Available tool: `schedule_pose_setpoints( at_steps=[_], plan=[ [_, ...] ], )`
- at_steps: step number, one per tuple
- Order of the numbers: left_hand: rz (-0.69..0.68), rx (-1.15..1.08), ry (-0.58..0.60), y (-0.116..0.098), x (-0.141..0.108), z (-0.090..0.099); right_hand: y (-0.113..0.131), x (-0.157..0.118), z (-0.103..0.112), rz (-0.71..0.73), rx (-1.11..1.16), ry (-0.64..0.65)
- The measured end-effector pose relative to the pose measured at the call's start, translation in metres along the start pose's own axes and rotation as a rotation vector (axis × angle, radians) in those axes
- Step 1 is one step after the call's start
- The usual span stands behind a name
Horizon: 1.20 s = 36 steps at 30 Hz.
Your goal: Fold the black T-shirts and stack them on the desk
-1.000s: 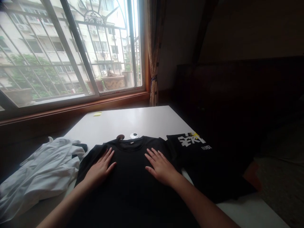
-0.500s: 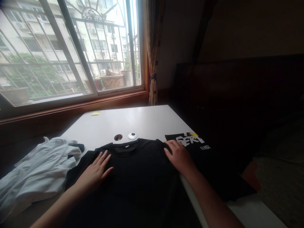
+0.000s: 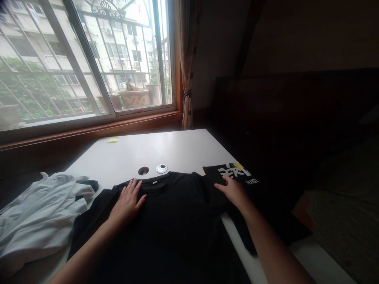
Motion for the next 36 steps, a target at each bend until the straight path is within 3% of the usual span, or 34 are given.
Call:
schedule_pose_setpoints(
  at_steps=[3, 9, 17, 20, 26, 32, 36],
  plan=[
    [0.008, 0.003, -0.008, 0.002, -0.002, -0.001, 0.014, -0.002, 0.011, 0.101, 0.121, 0.033],
    [0.019, 0.01, 0.037, 0.0, 0.0, 0.002, 0.046, -0.015, 0.028, 0.195, 0.075, -0.121],
    [0.02, 0.01, 0.048, 0.0, 0.0, 0.004, 0.077, -0.036, 0.022, 0.414, 0.008, -0.085],
    [0.024, 0.011, 0.062, -0.001, 0.0, 0.005, 0.085, -0.043, 0.014, 0.473, 0.013, -0.002],
    [0.015, 0.013, 0.046, -0.001, 0.0, 0.003, 0.097, -0.054, 0.002, 0.434, 0.133, 0.158],
    [0.02, 0.01, 0.031, -0.001, -0.001, 0.002, 0.108, -0.063, -0.003, 0.346, 0.306, 0.312],
    [0.017, 0.021, 0.037, -0.001, 0.0, 0.004, 0.115, -0.073, -0.009, 0.242, 0.469, 0.487]
  ],
)
Point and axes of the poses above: each hand's wrist, its own x-axis towards the middle knuckle, its own z-axis out of the back of the hand, y = z × x, the point moved 2 cm from there along x, towards the middle knuckle, and after that the axes turned 12 degrees about x, right-handed, at the moved point
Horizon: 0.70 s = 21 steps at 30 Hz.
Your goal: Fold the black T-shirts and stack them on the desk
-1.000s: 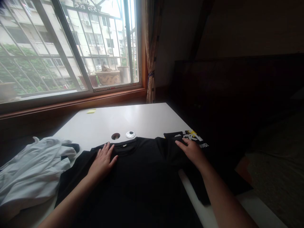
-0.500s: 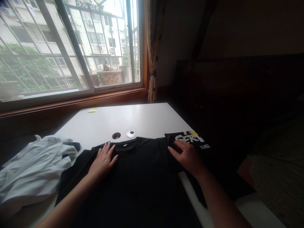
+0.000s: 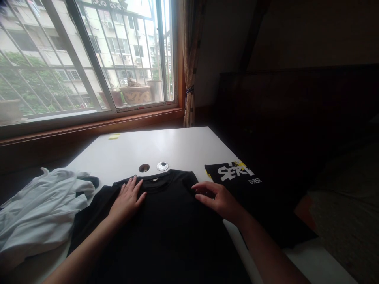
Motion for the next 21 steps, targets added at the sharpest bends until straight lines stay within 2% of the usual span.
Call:
schedule_pose_setpoints(
  at_steps=[3, 5, 8, 10, 13, 17, 21],
  plan=[
    [0.001, 0.005, 0.02, 0.0, 0.0, 0.001, -0.003, 0.0, -0.001, -0.028, 0.176, 0.039],
    [0.003, 0.004, 0.031, -0.001, 0.0, 0.002, -0.008, 0.003, 0.004, -0.012, 0.152, -0.009],
    [0.005, 0.001, 0.025, -0.001, 0.0, 0.004, -0.018, 0.009, 0.015, 0.028, -0.107, -0.14],
    [0.005, 0.004, 0.03, -0.001, 0.0, 0.004, -0.023, 0.011, 0.02, 0.041, -0.31, -0.162],
    [0.006, 0.013, 0.051, -0.001, 0.0, 0.006, -0.031, 0.01, 0.022, -0.037, -0.458, 0.002],
    [0.003, 0.019, 0.072, -0.001, 0.001, 0.006, -0.041, 0.002, 0.024, -0.26, -0.455, 0.263],
    [0.006, 0.021, 0.054, -0.002, 0.0, 0.005, -0.053, -0.001, 0.033, -0.394, -0.429, 0.306]
  ],
)
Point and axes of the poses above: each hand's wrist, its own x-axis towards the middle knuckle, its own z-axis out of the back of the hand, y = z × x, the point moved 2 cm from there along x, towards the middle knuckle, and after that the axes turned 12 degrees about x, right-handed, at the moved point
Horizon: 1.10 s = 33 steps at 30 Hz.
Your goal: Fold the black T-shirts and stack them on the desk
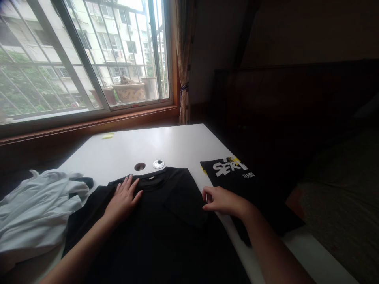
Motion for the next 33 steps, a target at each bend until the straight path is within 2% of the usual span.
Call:
schedule_pose_setpoints(
  at_steps=[5, 11, 17, 19, 21, 24, 26, 30, 33],
  plan=[
    [-0.001, -0.006, -0.01, 0.0, 0.0, 0.0, -0.01, -0.001, 0.008, -0.028, 0.02, -0.023],
    [-0.004, 0.015, 0.017, 0.0, 0.001, 0.001, -0.007, -0.007, 0.006, -0.074, 0.071, 0.068],
    [-0.005, 0.014, 0.022, 0.0, 0.001, 0.002, -0.005, -0.012, 0.008, -0.127, 0.009, 0.051],
    [-0.006, 0.011, 0.023, 0.0, 0.001, 0.002, 0.0, -0.011, 0.009, -0.097, 0.003, 0.011],
    [-0.007, -0.001, 0.016, 0.0, 0.001, 0.002, 0.009, -0.008, 0.008, 0.021, -0.001, -0.092],
    [-0.006, -0.014, 0.011, 0.0, 0.001, 0.002, 0.022, 0.003, -0.004, 0.273, -0.064, -0.344],
    [-0.005, -0.012, 0.014, 0.0, 0.001, 0.002, 0.027, 0.012, -0.021, 0.37, -0.17, -0.449],
    [-0.009, -0.005, 0.024, 0.0, 0.001, 0.002, 0.028, 0.028, -0.057, 0.339, -0.384, -0.336],
    [-0.003, -0.015, 0.015, 0.0, 0.001, 0.001, 0.027, 0.034, -0.067, 0.279, -0.474, -0.293]
  ],
)
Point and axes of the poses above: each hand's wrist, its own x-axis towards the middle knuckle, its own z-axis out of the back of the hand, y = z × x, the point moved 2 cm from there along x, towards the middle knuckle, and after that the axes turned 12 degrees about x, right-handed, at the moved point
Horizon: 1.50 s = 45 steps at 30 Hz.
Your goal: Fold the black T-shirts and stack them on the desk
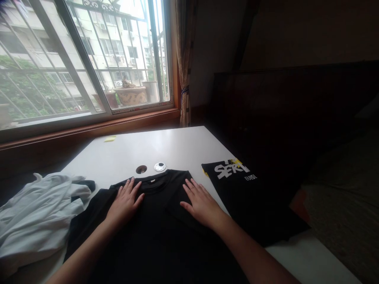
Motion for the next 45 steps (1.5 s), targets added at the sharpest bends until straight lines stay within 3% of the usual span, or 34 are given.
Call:
schedule_pose_setpoints(
  at_steps=[7, 12, 17, 26, 31, 37, 45],
  plan=[
    [0.002, 0.003, -0.003, 0.0, 0.0, -0.003, 0.009, -0.001, 0.003, 0.046, -0.057, -0.047],
    [-0.003, 0.012, 0.012, 0.0, 0.0, 0.001, 0.032, -0.007, -0.002, 0.157, 0.053, 0.077],
    [-0.002, -0.009, 0.003, 0.0, 0.0, 0.001, 0.035, -0.008, -0.005, 0.132, 0.11, 0.108],
    [0.026, -0.028, 0.032, 0.006, 0.0, -0.001, 0.02, -0.008, -0.005, 0.086, 0.082, 0.082],
    [0.033, -0.033, 0.042, 0.006, 0.0, -0.001, 0.019, -0.005, -0.008, -0.006, 0.047, 0.054],
    [0.032, -0.02, 0.05, 0.004, 0.001, 0.0, 0.026, 0.021, -0.009, -0.178, 0.01, -0.031],
    [0.031, -0.033, 0.016, 0.006, 0.001, -0.004, 0.019, 0.047, -0.03, -0.162, -0.021, -0.115]
  ],
)
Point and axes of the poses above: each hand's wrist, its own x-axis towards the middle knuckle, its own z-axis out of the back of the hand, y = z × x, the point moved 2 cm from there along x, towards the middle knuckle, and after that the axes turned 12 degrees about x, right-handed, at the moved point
